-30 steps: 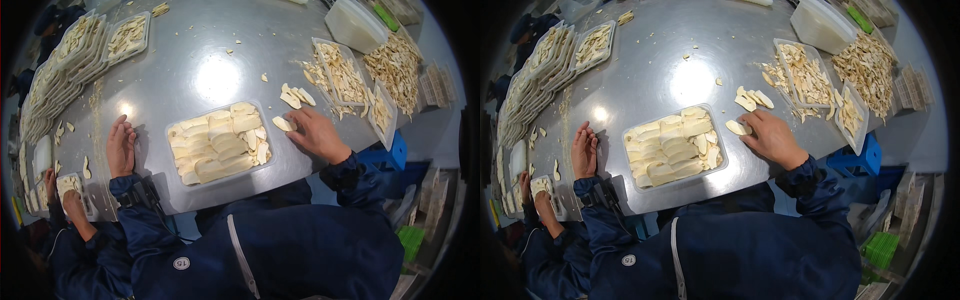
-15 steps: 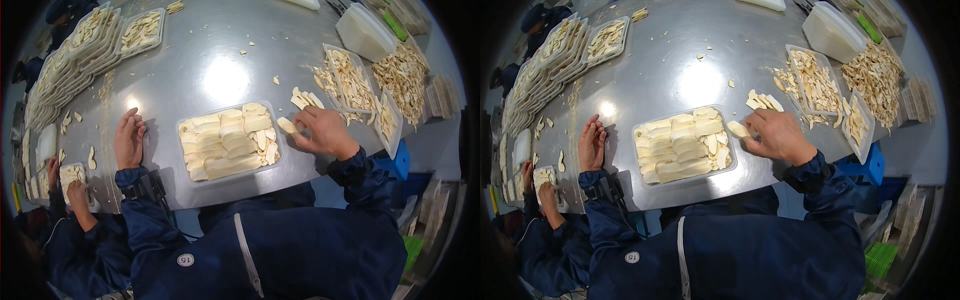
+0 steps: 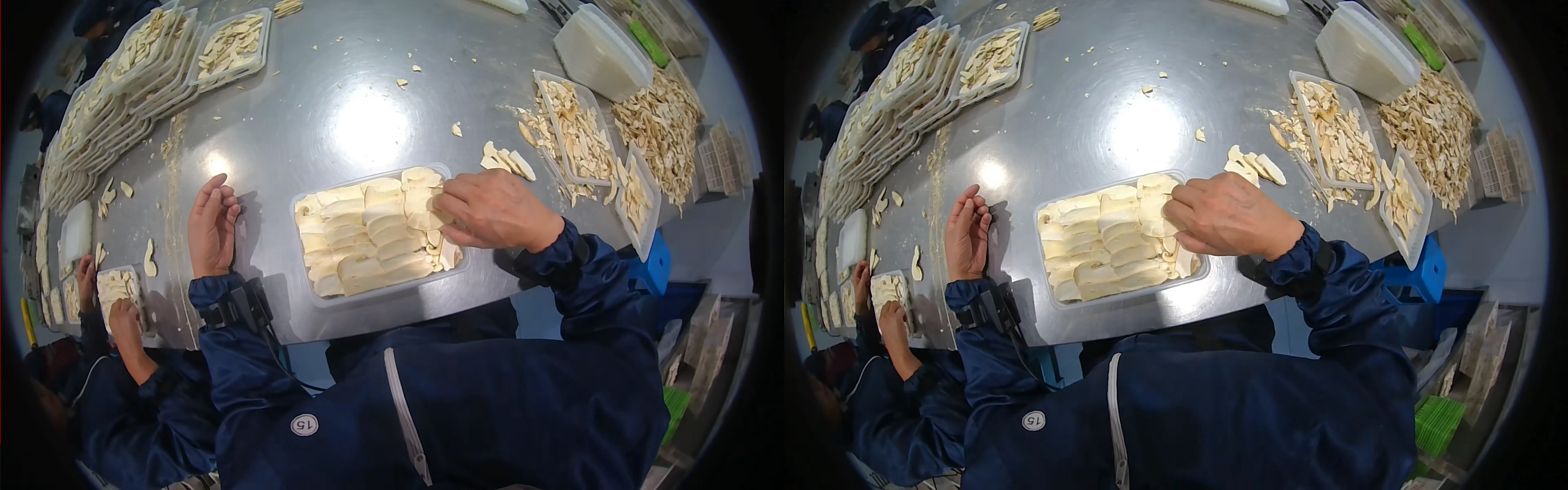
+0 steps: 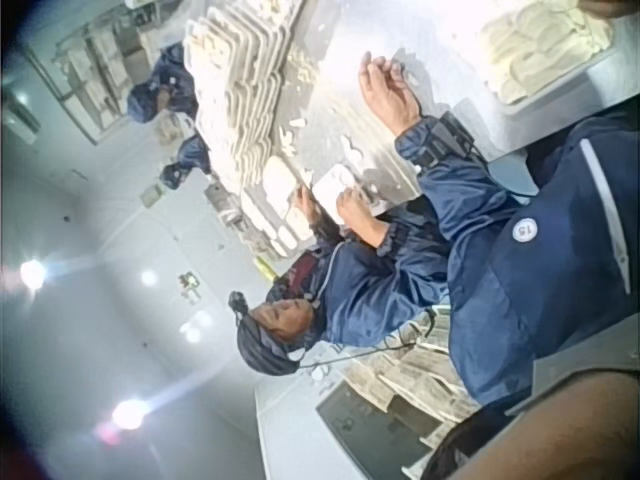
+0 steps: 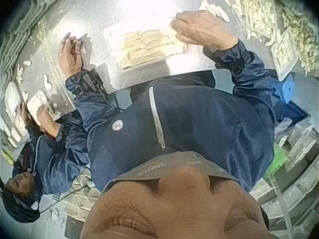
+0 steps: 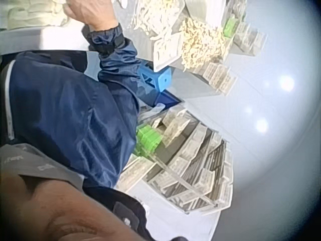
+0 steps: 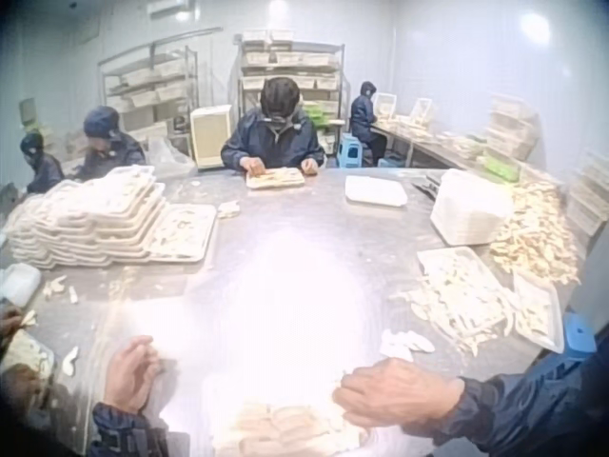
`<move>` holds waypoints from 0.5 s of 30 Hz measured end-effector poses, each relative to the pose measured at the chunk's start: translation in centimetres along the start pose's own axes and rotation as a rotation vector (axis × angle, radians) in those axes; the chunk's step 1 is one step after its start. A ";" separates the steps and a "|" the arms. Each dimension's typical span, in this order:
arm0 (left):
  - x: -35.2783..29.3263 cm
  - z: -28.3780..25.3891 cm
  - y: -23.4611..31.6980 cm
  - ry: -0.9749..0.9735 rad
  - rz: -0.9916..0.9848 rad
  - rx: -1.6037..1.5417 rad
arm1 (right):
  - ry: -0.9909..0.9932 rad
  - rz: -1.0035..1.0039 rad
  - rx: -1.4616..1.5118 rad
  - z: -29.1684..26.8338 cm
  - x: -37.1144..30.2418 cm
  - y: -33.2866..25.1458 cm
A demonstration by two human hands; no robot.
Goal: The person sorts mushroom slices by hand, picking them from the table and placing them into a plastic container. After filling the container, the person moves it aside and begins filling a new plastic container with more mushroom slices.
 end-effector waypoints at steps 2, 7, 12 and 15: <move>0.1 0.1 -0.2 -0.002 -0.003 0.008 | -0.009 0.001 0.007 0.3 -0.1 0.1; 0.0 0.0 -0.2 0.005 -0.012 0.004 | 0.017 0.092 0.066 -1.3 -0.6 0.6; 0.1 0.0 -0.2 -0.006 -0.014 0.007 | 0.241 0.507 0.048 -3.9 -5.9 5.2; -0.1 -0.3 0.1 0.014 -0.021 0.013 | 0.294 0.865 -0.096 -3.6 -10.6 9.0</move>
Point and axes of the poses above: each hand's wrist, its own x-axis towards the middle knuckle, its own z-axis out of the palm, y = z × x, the point moved 8 cm from there along x, towards the middle knuckle, and after that the axes turned 2 degrees about x, right-handed, at the moved point
